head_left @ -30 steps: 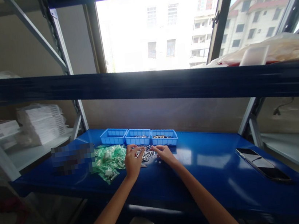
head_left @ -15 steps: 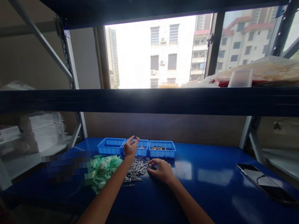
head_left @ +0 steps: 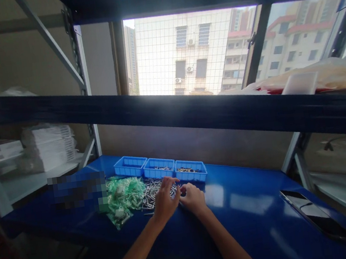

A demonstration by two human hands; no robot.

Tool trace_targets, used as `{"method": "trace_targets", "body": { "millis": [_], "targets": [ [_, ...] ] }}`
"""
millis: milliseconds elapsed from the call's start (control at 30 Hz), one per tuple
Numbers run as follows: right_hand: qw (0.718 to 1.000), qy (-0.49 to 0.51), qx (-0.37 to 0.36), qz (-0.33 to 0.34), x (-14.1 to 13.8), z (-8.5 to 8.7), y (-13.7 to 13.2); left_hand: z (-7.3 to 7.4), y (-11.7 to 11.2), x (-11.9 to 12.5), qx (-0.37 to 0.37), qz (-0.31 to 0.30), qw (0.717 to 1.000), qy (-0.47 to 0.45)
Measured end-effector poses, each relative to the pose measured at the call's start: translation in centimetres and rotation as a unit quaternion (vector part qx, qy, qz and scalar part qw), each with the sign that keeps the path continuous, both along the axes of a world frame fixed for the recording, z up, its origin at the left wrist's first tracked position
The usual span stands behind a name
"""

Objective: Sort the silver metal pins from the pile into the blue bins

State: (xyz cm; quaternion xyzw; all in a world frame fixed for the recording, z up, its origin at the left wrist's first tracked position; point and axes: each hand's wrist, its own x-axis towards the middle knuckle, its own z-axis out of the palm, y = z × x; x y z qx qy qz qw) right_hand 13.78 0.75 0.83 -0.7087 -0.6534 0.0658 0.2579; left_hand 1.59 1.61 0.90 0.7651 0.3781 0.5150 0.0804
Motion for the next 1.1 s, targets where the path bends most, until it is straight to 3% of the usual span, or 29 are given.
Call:
{"method": "trace_targets", "body": {
  "millis": [200, 333, 467, 700, 933, 1100],
  "targets": [
    [1.000, 0.020, -0.001, -0.001, 0.1, 0.3, 0.0, -0.7, 0.3, -1.0, -0.006, 0.055, 0.998, -0.017],
    [0.991, 0.127, 0.039, 0.007, 0.8, 0.2, 0.6, -0.5, 0.1, -1.0, -0.007, 0.083, 0.996, -0.029],
    [0.959, 0.266, 0.075, 0.067, 0.6, 0.1, 1.2, -0.6, 0.0, -0.9, -0.017, 0.068, 0.997, -0.043],
    [0.904, 0.386, 0.030, 0.183, -1.4, 0.5, 0.5, -1.1, 0.4, -0.9, -0.041, 0.039, 0.995, -0.084],
    [0.887, 0.437, 0.019, 0.151, -0.7, 0.6, 0.9, -1.1, 0.9, -1.0, -0.047, 0.039, 0.992, -0.112],
    [0.882, 0.451, 0.064, 0.125, -0.3, 0.4, 1.3, -1.3, 0.8, -1.0, -0.056, 0.042, 0.995, -0.072]
  ]
}}
